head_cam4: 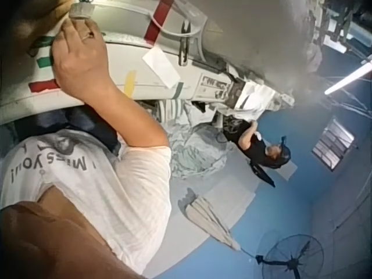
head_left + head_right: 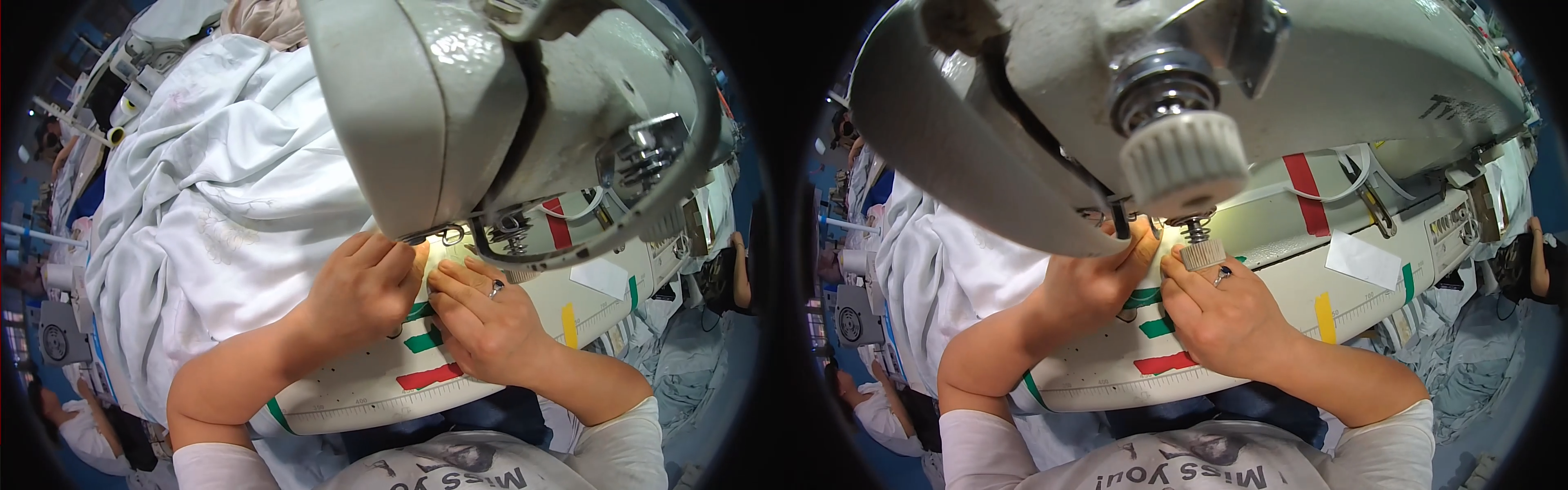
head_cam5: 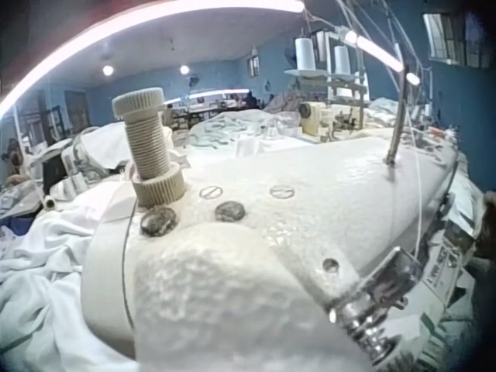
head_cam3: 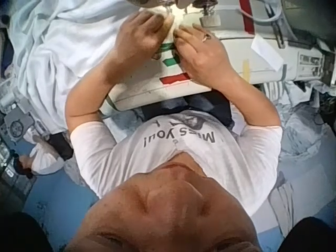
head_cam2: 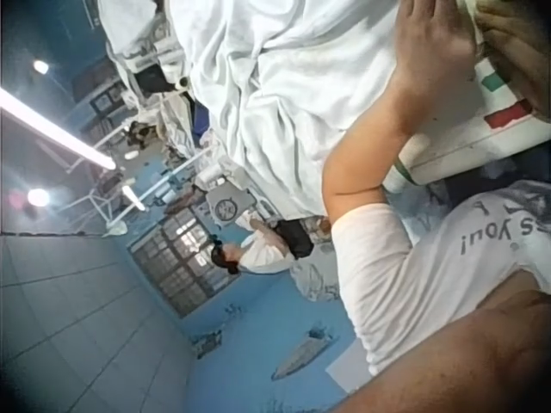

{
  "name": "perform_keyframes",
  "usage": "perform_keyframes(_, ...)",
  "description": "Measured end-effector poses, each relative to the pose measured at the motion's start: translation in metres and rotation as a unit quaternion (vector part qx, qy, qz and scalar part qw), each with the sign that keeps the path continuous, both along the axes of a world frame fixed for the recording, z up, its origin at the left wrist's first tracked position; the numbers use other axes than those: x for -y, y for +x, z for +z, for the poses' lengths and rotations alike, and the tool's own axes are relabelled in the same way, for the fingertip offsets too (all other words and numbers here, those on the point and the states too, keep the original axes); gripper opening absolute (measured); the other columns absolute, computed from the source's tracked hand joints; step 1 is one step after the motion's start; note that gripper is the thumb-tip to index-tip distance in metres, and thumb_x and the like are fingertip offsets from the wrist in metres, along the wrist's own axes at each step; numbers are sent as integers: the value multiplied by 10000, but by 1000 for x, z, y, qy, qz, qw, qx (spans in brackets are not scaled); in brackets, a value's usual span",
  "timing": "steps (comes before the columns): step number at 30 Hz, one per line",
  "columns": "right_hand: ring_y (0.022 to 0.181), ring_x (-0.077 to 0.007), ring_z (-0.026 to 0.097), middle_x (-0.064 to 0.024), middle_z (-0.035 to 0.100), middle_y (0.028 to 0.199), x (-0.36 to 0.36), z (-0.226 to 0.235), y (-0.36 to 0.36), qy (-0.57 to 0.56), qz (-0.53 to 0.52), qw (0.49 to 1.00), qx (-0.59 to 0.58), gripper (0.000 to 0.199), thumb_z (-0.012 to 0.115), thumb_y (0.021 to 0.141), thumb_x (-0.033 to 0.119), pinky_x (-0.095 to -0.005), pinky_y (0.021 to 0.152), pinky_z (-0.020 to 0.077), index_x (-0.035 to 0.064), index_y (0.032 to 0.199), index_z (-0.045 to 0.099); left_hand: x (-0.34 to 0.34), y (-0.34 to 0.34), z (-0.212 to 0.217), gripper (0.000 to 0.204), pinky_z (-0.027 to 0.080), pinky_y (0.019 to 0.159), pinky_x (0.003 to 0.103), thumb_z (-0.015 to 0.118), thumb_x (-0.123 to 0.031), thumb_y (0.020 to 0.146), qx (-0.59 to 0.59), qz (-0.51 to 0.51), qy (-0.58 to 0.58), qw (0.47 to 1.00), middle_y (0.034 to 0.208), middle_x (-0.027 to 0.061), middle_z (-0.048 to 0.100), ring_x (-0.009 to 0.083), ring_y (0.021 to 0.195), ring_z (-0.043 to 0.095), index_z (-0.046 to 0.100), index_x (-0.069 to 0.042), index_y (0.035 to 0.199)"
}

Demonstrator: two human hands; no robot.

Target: Sewing white fabric using an industrial sewing machine.

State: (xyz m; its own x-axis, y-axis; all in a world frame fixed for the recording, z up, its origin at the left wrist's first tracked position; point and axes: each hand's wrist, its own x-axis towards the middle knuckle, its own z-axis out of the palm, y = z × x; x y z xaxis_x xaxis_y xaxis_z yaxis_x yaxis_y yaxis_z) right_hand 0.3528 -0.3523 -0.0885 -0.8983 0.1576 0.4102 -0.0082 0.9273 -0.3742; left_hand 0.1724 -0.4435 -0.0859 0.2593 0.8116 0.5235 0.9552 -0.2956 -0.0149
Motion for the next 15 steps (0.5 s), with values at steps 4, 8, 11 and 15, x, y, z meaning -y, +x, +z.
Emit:
perform_keyframes(4, 1042, -280, 617, -155, 628, 1072, -5, 2, -6, 17, 7, 1000, 20, 308, 662, 665, 42, -383, 900, 488, -29, 961, 613, -2, -4, -2, 70, 439, 588, 304, 577, -80, 596, -20, -3, 12, 1000, 675, 48, 470, 184, 670, 517, 537, -37, 634)
perform_keyframes(8, 1058, -235, 613, -104, 626, 1115, -7, 7, -10, 36, -2, 999, 33, 313, 674, 706, 72, -317, 820, 501, 9, 1006, 608, -2, -4, 2, 70, 446, 595, 301, 572, -94, 591, -26, 13, -1, 1000, 681, 49, 482, 188, 670, 520, 518, -55, 616)
perform_keyframes(11, 1051, -203, 615, -72, 628, 1122, -8, 3, -11, 46, -16, 998, 34, 300, 680, 732, 91, -280, 769, 497, 35, 1018, 610, -4, -7, 1, 72, 456, 612, 304, 571, -97, 601, -15, 21, -17, 1000, 708, 57, 505, 198, 694, 530, 521, -49, 623)
perform_keyframes(15, 1036, -196, 623, -67, 626, 1127, -8, -1, -12, 34, -30, 999, 27, 292, 680, 743, 94, -264, 749, 503, 39, 1022, 615, -5, -10, 2, 73, 464, 639, 316, 572, -97, 617, 2, 25, -26, 999, 748, 65, 527, 211, 733, 543, 527, -44, 636)
